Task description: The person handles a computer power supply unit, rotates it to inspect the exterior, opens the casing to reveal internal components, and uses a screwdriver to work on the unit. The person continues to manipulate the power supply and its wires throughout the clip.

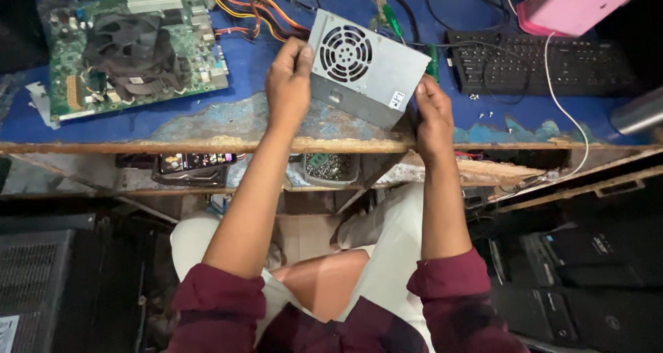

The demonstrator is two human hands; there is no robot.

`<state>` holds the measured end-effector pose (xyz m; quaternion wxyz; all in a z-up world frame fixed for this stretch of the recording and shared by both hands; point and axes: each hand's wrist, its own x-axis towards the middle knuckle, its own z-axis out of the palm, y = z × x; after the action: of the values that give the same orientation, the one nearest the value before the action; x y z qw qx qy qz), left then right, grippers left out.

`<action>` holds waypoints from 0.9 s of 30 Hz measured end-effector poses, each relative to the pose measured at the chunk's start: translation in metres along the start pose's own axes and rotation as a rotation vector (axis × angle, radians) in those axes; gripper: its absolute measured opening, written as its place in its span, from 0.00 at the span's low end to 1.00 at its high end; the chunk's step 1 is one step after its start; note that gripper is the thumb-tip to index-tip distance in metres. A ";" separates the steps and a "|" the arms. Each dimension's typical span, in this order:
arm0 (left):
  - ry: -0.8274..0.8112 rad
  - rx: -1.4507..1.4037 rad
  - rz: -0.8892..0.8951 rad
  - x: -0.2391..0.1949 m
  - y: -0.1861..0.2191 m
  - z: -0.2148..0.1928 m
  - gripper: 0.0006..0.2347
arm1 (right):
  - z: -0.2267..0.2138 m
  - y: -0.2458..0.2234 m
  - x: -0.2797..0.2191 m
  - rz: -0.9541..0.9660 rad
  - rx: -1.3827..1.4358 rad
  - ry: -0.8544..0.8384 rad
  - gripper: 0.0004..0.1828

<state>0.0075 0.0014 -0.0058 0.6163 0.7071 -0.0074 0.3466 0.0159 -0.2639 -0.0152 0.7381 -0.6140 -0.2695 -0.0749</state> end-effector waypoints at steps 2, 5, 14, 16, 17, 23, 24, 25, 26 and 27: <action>0.016 0.049 -0.007 0.002 0.002 -0.001 0.07 | 0.002 0.000 0.004 0.015 0.044 0.004 0.15; 0.016 0.053 0.003 0.001 0.002 -0.002 0.08 | 0.007 0.001 0.004 0.016 -0.053 0.062 0.11; -0.003 0.003 -0.036 0.001 0.003 -0.003 0.11 | 0.028 0.006 0.010 -0.089 -0.019 0.197 0.10; -0.004 0.012 -0.055 0.004 0.002 -0.003 0.11 | 0.026 0.009 0.010 -0.143 -0.071 0.179 0.11; -0.003 0.016 -0.069 0.003 0.000 -0.003 0.11 | 0.025 0.010 0.009 -0.160 -0.078 0.163 0.12; -0.149 -0.425 -0.031 0.006 -0.012 -0.008 0.07 | 0.019 0.014 0.006 -0.151 0.001 0.104 0.11; -0.153 -0.464 -0.066 0.006 -0.013 -0.009 0.07 | 0.020 0.012 0.006 -0.152 0.017 0.098 0.12; -0.158 -0.503 -0.102 0.006 -0.015 -0.009 0.07 | 0.021 0.011 0.006 -0.153 0.033 0.092 0.12; -0.162 -0.541 -0.137 0.006 -0.016 -0.010 0.07 | 0.022 0.010 0.006 -0.193 -0.007 0.092 0.12; -0.157 -0.557 -0.157 0.006 -0.016 -0.010 0.07 | 0.024 0.008 0.006 -0.236 -0.049 0.094 0.12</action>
<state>0.0144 0.0166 -0.0170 0.8090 0.5338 -0.0949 0.2269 0.0176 -0.2378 -0.0166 0.7207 -0.5917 -0.3030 -0.1965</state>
